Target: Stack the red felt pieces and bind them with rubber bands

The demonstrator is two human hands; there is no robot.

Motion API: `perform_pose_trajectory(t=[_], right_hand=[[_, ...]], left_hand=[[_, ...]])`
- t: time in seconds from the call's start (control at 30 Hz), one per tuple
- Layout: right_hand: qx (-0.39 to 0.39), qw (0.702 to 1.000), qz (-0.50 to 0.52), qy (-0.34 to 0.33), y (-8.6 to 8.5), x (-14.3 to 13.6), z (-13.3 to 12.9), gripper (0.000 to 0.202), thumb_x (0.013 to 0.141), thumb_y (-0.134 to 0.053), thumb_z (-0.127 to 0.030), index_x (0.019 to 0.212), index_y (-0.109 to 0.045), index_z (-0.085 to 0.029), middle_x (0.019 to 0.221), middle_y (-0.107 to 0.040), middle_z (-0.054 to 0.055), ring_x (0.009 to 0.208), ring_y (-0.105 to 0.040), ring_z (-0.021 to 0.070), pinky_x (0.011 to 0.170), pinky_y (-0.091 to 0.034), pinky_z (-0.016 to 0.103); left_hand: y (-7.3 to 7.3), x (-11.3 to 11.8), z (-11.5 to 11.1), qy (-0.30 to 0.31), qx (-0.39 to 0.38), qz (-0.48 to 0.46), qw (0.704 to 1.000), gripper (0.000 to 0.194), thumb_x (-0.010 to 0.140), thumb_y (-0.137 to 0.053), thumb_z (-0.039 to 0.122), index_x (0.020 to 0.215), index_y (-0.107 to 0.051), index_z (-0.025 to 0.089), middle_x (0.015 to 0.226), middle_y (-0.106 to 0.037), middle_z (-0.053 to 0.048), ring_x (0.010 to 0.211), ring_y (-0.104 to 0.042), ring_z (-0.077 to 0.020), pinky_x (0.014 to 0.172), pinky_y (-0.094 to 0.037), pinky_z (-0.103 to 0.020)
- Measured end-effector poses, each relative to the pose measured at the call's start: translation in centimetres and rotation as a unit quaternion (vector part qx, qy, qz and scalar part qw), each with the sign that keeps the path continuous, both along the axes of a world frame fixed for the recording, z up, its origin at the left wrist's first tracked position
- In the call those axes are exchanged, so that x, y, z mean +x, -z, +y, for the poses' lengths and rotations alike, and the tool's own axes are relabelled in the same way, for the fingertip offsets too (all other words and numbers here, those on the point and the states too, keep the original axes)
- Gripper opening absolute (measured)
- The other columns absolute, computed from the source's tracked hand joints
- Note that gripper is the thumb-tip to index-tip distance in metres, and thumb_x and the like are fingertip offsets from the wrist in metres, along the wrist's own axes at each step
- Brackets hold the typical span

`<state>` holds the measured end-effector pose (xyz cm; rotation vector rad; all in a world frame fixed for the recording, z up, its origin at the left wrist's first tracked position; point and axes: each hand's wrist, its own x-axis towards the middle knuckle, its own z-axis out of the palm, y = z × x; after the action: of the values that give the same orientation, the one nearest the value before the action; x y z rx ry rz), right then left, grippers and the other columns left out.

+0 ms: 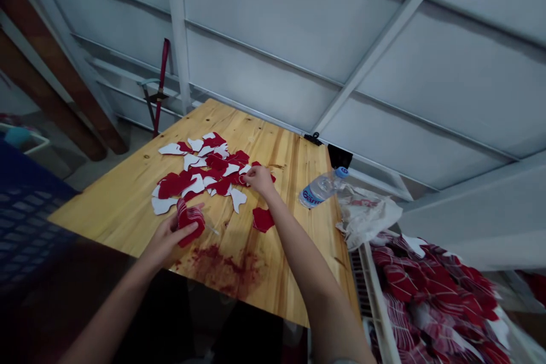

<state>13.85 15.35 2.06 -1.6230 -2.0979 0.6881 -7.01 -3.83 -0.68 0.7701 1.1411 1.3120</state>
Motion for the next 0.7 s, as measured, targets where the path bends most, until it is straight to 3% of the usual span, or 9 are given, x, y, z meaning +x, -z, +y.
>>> perform_pose_trajectory(t=[0.17, 0.33, 0.5, 0.6, 0.7], right_hand=[[-0.031, 0.993, 0.108, -0.022, -3.3, 0.7, -3.2, 0.013, 0.076, -0.062, -0.024, 0.074, -0.068, -0.012, 0.069, -0.071, 0.006, 0.059, -0.064, 0.0136, 0.056, -0.048, 0.022], [-0.03, 0.965, 0.25, -0.079, -5.0, 1.0, -10.4, 0.017, 0.07, -0.071, -0.034, 0.069, -0.067, -0.017, 0.066, -0.071, 0.005, 0.057, -0.066, 0.0154, 0.056, -0.052, 0.025], [0.051, 0.986, 0.143, -0.065, -5.1, 2.8, -15.0, 0.007, 0.075, -0.064, -0.024, 0.069, -0.064, -0.019, 0.062, -0.066, 0.002, 0.055, -0.06, 0.0134, 0.054, -0.046, 0.024], [0.131, 0.99, 0.05, -0.006, -4.3, 4.5, -14.8, 0.015, 0.07, -0.062, -0.016, 0.057, -0.054, -0.019, 0.054, -0.056, -0.001, 0.051, -0.051, 0.0116, 0.053, -0.039, 0.025], [0.054, 0.98, 0.157, 0.106, -3.3, 5.8, -13.8, 0.035, 0.068, -0.073, -0.032, 0.05, -0.045, -0.021, 0.044, -0.047, -0.004, 0.041, -0.041, 0.0092, 0.043, -0.03, 0.023]], left_hand=[[-1.6, 1.2, 0.8, 0.049, 0.006, -0.133, 0.99, 0.062, 0.063, -0.086, 0.035, 0.117, -0.067, 0.013, 0.093, -0.073, -0.008, 0.069, -0.066, -0.0164, 0.066, -0.056, -0.029], [-3.2, 3.6, 1.4, 0.141, 0.018, -0.212, 0.967, 0.047, 0.06, -0.087, 0.028, 0.102, -0.072, 0.014, 0.081, -0.071, -0.005, 0.067, -0.065, -0.0151, 0.063, -0.056, -0.027], [-2.7, 4.6, 0.0, 0.206, -0.007, -0.219, 0.954, 0.048, 0.057, -0.089, 0.032, 0.099, -0.073, 0.014, 0.092, -0.073, -0.008, 0.075, -0.066, -0.0168, 0.065, -0.054, -0.026], [-2.5, 4.4, -1.2, 0.266, 0.0, -0.179, 0.947, 0.052, 0.054, -0.09, 0.035, 0.098, -0.071, 0.015, 0.088, -0.072, -0.006, 0.078, -0.066, -0.0177, 0.069, -0.052, -0.027], [-2.9, 4.3, -2.3, 0.337, -0.009, -0.064, 0.939, 0.047, 0.059, -0.088, 0.032, 0.098, -0.067, 0.016, 0.083, -0.069, -0.001, 0.075, -0.062, -0.0149, 0.07, -0.05, -0.026]])
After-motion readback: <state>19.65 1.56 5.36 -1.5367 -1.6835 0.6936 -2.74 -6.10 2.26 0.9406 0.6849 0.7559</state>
